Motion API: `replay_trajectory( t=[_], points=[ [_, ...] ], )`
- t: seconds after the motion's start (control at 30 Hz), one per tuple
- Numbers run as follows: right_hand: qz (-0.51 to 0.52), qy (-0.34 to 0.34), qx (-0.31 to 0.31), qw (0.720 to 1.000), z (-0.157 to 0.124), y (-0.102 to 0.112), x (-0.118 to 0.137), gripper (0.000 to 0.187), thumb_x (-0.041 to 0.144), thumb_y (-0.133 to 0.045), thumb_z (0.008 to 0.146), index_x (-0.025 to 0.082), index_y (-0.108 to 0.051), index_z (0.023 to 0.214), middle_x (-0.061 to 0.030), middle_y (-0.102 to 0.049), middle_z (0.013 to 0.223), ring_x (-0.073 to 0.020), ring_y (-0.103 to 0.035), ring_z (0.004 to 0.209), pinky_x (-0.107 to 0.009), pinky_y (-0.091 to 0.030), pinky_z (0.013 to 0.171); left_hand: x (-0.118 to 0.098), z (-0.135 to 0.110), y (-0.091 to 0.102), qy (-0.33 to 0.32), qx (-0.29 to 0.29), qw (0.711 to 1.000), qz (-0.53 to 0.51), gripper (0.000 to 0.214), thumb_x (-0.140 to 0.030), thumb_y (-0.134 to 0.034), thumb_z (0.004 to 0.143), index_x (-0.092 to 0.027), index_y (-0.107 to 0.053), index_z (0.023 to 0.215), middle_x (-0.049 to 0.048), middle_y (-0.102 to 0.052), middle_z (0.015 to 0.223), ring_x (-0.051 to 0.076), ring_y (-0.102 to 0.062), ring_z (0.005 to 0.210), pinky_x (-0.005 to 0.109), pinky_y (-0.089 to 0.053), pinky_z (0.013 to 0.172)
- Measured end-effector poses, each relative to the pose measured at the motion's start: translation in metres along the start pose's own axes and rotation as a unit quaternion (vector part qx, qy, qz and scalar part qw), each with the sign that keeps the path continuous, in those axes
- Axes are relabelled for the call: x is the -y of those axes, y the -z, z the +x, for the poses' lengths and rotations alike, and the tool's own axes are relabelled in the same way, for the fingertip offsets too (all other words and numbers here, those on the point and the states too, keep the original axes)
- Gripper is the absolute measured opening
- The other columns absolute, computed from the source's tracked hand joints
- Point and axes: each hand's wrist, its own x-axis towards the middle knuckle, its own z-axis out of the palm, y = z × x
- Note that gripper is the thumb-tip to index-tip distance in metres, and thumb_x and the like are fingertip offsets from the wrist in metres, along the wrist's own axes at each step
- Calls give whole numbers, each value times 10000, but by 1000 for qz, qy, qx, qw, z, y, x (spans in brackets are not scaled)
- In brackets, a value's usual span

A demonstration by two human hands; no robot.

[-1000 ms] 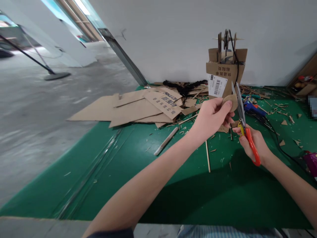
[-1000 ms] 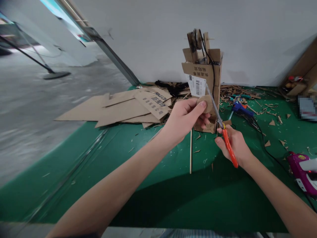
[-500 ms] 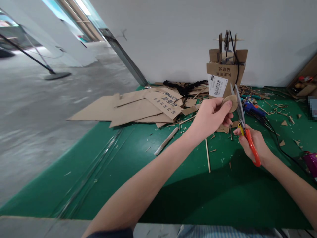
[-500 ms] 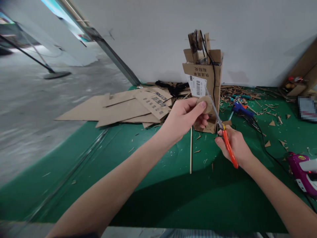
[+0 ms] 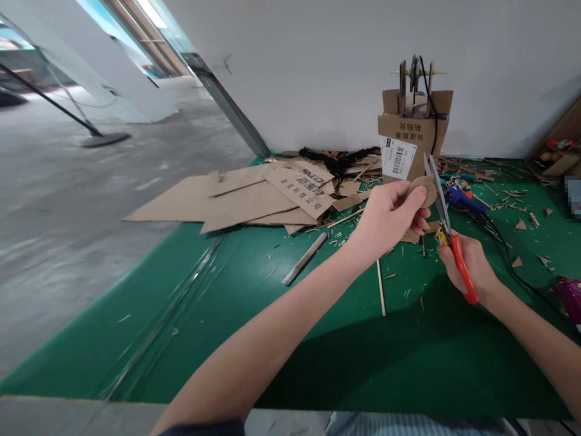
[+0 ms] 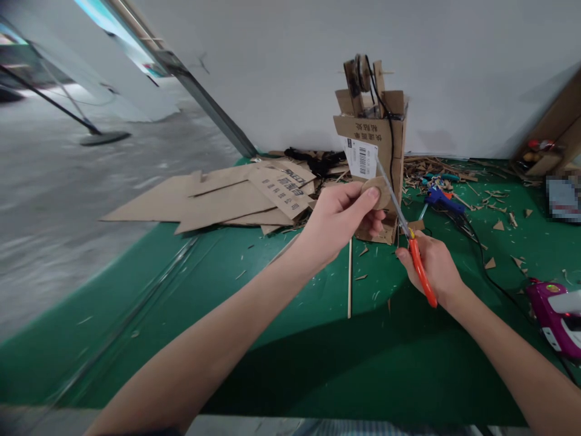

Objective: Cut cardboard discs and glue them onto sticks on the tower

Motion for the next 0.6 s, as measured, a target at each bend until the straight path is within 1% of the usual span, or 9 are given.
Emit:
replay_trajectory(
  t=[0.1, 0.2, 0.27, 0.33, 0.4, 0.5, 0.6],
  points=[
    [-39, 1, -32, 999, 1, 1, -5, 481, 546, -398, 987, 249, -368, 609, 14, -448, 513, -128, -414, 413, -276, -307, 451, 1, 0, 0, -2, -8, 1000, 11, 308, -265, -523, 998, -168, -513, 706, -19, -576, 625, 26, -491, 458, 135, -386, 395],
    [-45, -4, -33, 998, 2, 2, -9, 461, 527, -430, 971, 241, -429, 610, 2, -483, 504, -148, -471, 422, -282, -352, 465, 1, 1, 0, -11, -14, 1000, 5, 278, -264, -507, 1002, -175, -523, 739, -33, -542, 617, 24, -422, 440, 141, -349, 374],
    [-15, -6, -16, 1000, 2, 2, -12, 415, 503, -450, 966, 219, -530, 675, -26, -579, 579, -167, -558, 471, -287, -412, 493, 0, 1, 1, -20, -17, 1000, 6, 281, -268, -497, 1004, -178, -520, 738, -26, -548, 633, 30, -431, 445, 149, -360, 372],
    [32, -1, 3, 999, 1, 1, -13, 346, 493, -480, 954, 200, -613, 827, -65, -683, 744, -193, -654, 572, -300, -486, 550, -1, 2, 2, -24, -20, 999, 14, 293, -286, -500, 1002, -183, -511, 729, -23, -550, 632, 35, -436, 437, 157, -363, 363],
    [64, 4, 14, 998, 0, 0, -13, 332, 509, -510, 936, 198, -623, 966, -98, -726, 897, -223, -714, 692, -323, -540, 624, -2, 3, 4, -23, -20, 999, 24, 300, -315, -518, 995, -189, -504, 722, -26, -545, 611, 38, -435, 422, 162, -365, 358],
    [74, -5, 16, 997, -1, -2, -11, 355, 538, -512, 933, 202, -607, 1003, -120, -741, 972, -252, -741, 788, -346, -563, 680, -1, 3, 6, -27, -7, 999, 46, 313, -345, -540, 985, -195, -505, 712, -25, -543, 586, 44, -441, 416, 170, -366, 365],
    [86, -16, 17, 996, -2, -4, -9, 370, 546, -497, 947, 194, -605, 985, -135, -743, 1002, -254, -745, 803, -351, -566, 690, -1, 2, 5, -32, 3, 998, 63, 323, -356, -539, 984, -197, -503, 705, -23, -541, 580, 48, -448, 419, 175, -363, 372]
  ],
)
